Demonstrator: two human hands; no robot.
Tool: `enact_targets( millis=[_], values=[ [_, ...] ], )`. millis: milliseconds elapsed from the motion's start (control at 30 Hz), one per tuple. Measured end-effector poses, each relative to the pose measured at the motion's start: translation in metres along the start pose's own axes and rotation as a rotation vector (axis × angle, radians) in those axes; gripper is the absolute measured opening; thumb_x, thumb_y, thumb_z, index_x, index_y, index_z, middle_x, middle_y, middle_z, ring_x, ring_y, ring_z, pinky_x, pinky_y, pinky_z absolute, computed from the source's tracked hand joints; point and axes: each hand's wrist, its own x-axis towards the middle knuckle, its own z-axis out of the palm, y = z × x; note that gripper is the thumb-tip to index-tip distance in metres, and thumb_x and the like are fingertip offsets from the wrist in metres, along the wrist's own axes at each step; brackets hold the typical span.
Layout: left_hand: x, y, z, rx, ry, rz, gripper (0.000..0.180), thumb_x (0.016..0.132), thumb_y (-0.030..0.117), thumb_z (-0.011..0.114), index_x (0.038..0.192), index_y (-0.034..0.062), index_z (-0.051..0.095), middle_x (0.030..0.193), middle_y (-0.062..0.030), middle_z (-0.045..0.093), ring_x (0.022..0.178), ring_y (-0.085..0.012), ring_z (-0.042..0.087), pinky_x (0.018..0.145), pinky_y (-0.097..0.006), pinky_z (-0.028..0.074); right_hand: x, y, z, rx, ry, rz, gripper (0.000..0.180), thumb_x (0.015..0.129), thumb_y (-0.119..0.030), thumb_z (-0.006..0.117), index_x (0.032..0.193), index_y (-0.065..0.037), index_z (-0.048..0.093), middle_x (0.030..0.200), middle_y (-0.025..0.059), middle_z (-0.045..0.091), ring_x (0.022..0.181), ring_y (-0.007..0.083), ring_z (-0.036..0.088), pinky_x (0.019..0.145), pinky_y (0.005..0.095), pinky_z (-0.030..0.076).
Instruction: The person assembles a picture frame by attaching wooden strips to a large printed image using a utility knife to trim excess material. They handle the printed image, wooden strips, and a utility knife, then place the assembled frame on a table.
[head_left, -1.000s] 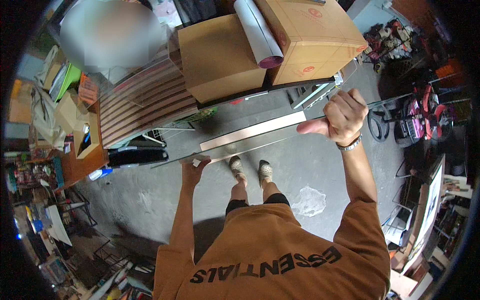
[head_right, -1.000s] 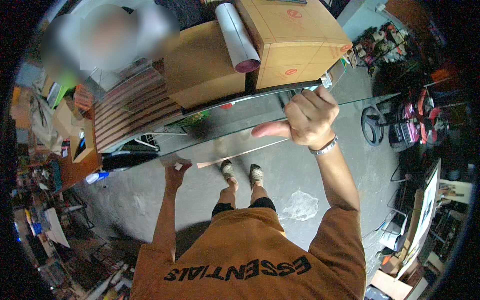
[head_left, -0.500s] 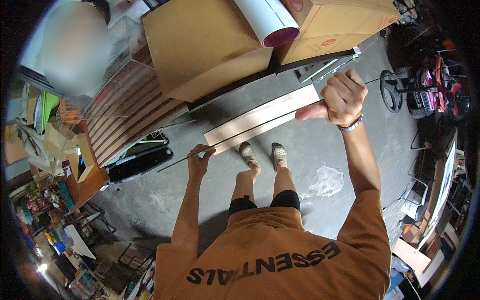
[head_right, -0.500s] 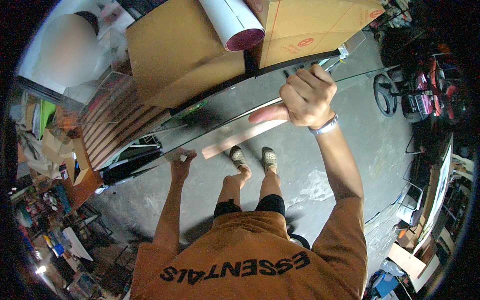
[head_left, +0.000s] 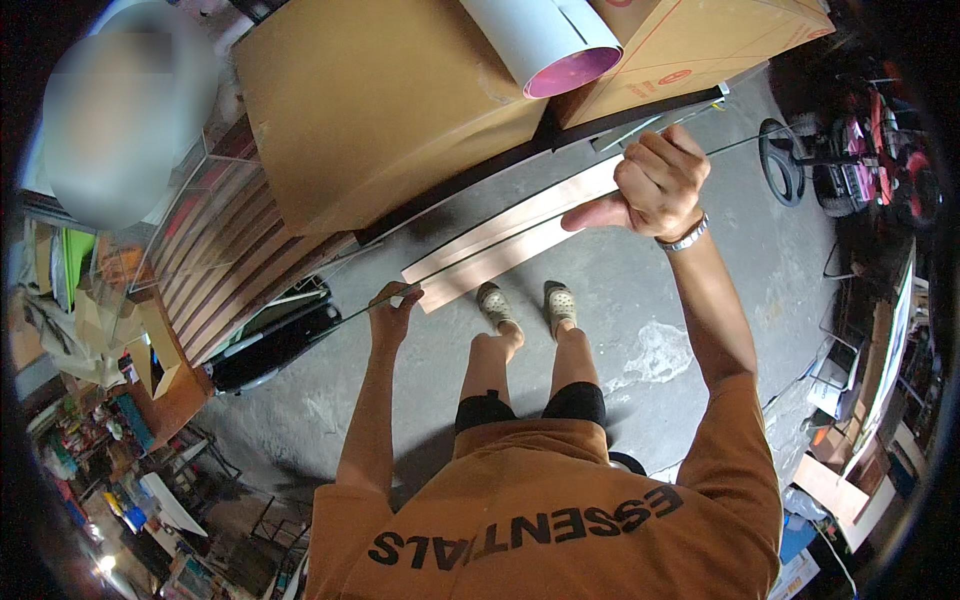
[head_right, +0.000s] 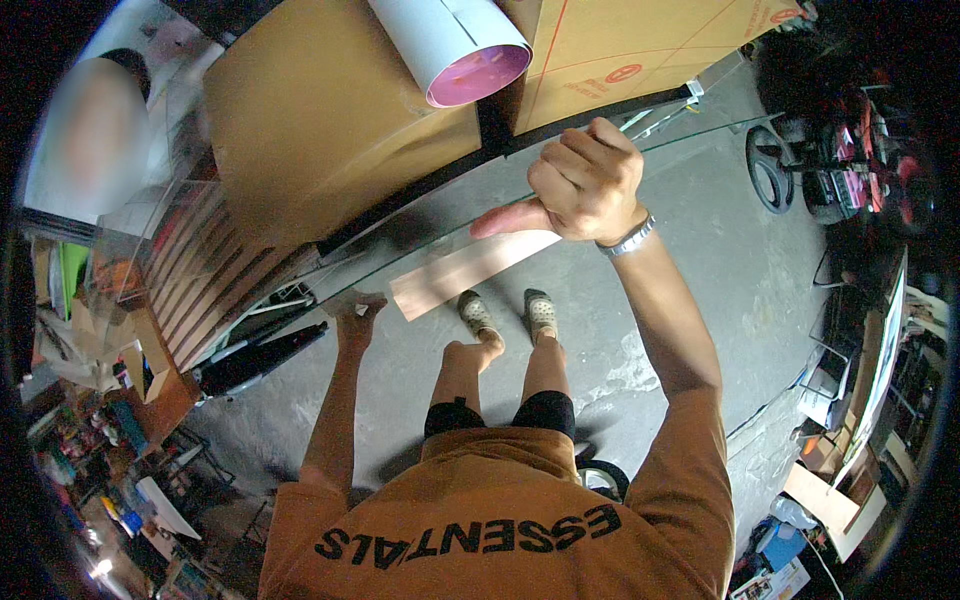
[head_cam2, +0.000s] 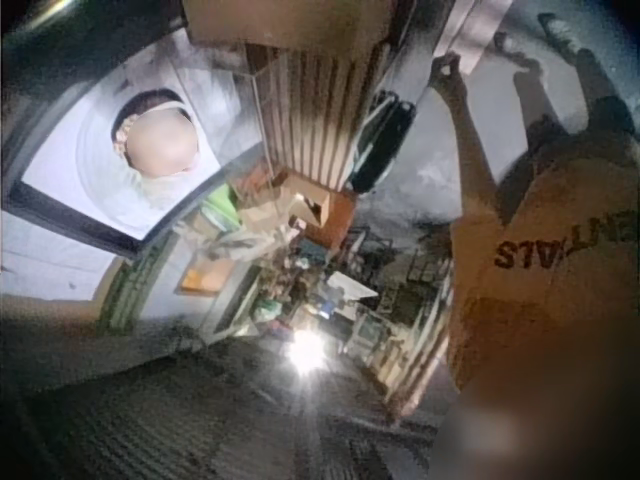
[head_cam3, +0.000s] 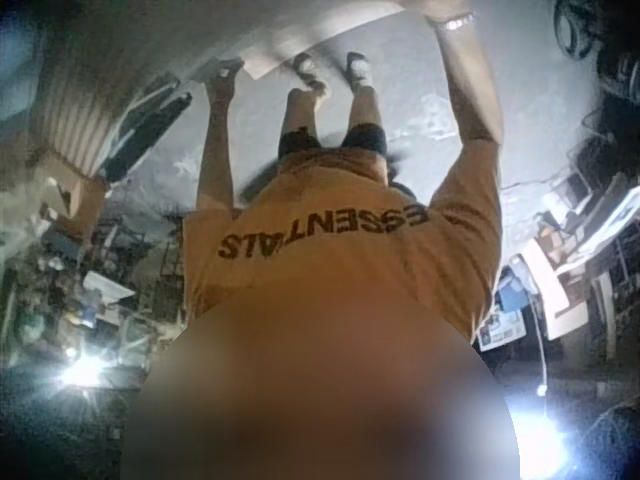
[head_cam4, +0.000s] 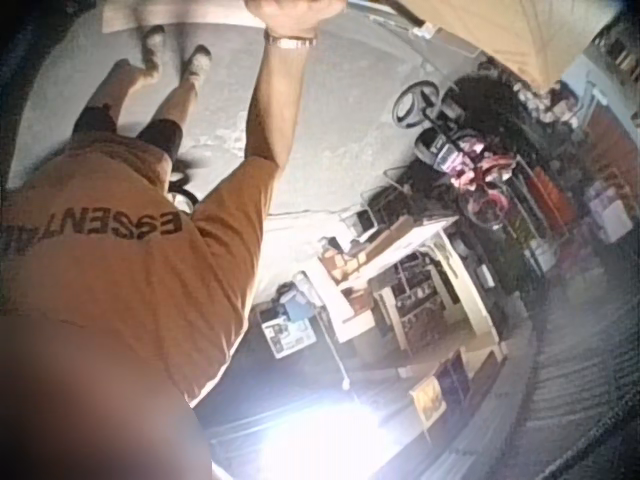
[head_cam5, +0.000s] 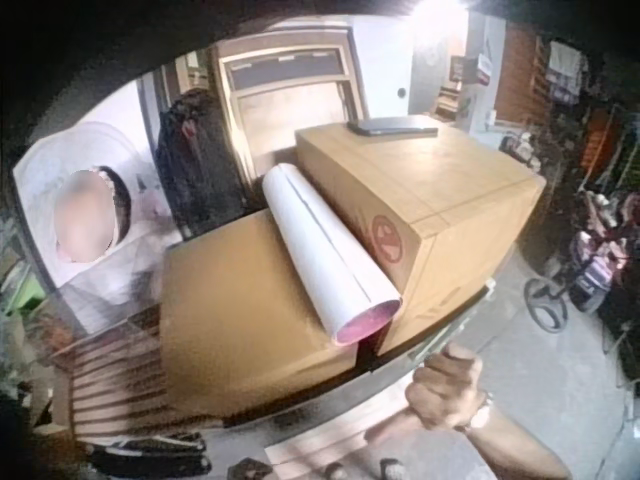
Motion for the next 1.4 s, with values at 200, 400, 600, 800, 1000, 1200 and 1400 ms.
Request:
enact_targets(
  millis=[200,400,600,800,1000,1200,1400],
  values=[
    [0.01,-0.025,0.01,-0.059,-0.039,-0.12,0.015,0.083,0.013,0.082,0.092,0.0038,0.075,0.093,-0.0089,0.075,0.086,-0.0202,0.069,0.079,-0.037,0.054,-0.001,0.001,0.018,0.029,-0.012,0.029,0.06,0.057,-0.066,0.079,0.055,-0.015,0.048,0.055,-0.0022,0.051,0.05,0.0143,0.053,0.051,0.0275,0.032],
    [0.017,-0.064,0.02,-0.112,-0.064,-0.089,0.016,0.084,0.015,0.081,0.095,0.0048,0.076,0.096,-0.0084,0.076,0.091,-0.0211,0.07,0.083,-0.037,0.053,-0.009,0.0,0.033,0.027,-0.068,0.049,0.062,0.061,-0.069,0.078,0.054,-0.016,0.045,0.054,-0.0025,0.05,0.051,0.0141,0.052,0.051,0.0273,0.032],
    [0.02,-0.077,0.021,-0.039,-0.095,-0.099,0.022,0.082,0.023,0.083,0.094,0.0057,0.076,0.094,-0.0099,0.074,0.09,-0.0246,0.069,0.081,-0.039,0.053,-0.015,-0.002,0.051,0.048,-0.019,0.053,0.065,0.061,-0.07,0.078,0.053,-0.017,0.041,0.052,-0.004,0.043,0.049,0.0136,0.046,0.05,0.0275,0.03],
    [0.027,-0.08,0.022,0.005,-0.096,-0.054,0.019,0.083,0.021,0.082,0.094,0.0054,0.077,0.091,-0.0105,0.073,0.087,-0.0241,0.068,0.078,-0.041,0.053,-0.017,-0.002,0.064,0.086,-0.041,0.057,0.063,0.054,-0.066,0.081,0.053,-0.015,0.045,0.055,-0.0006,0.047,0.049,0.0172,0.052,0.049,0.0295,0.033],
    [0.035,-0.094,0.02,-0.048,-0.101,-0.071,0.018,0.084,0.02,0.081,0.092,0.0039,0.077,0.089,-0.0106,0.072,0.086,-0.0241,0.068,0.079,-0.04,0.055,-0.012,-0.005,0.075,0.048,-0.052,0.053,0.062,0.055,-0.066,0.079,0.054,-0.014,0.044,0.056,0.0,0.048,0.053,0.0173,0.054,0.051,0.0297,0.033],
    [0.041,-0.108,0.029,-0.116,-0.036,-0.108,0.023,0.084,0.02,0.081,0.096,0.0018,0.074,0.093,-0.0128,0.071,0.087,-0.0258,0.069,0.079,-0.037,0.059,-0.001,-0.007,0.077,0.015,-0.091,0.075,0.061,0.059,-0.065,0.077,0.054,-0.016,0.041,0.055,-0.0005,0.043,0.052,0.0178,0.051,0.055,0.0303,0.032],
    [0.042,-0.111,0.029,-0.184,-0.065,-0.193,0.032,0.081,0.025,0.084,0.095,-0.0008,0.072,0.099,-0.0133,0.073,0.094,-0.0256,0.07,0.083,-0.039,0.058,0.006,-0.012,0.074,-0.013,-0.152,0.176,0.056,0.061,-0.064,0.076,0.065,-0.012,0.056,0.061,0.0004,0.055,0.059,0.0195,0.058,0.063,0.0313,0.043]
  ],
)
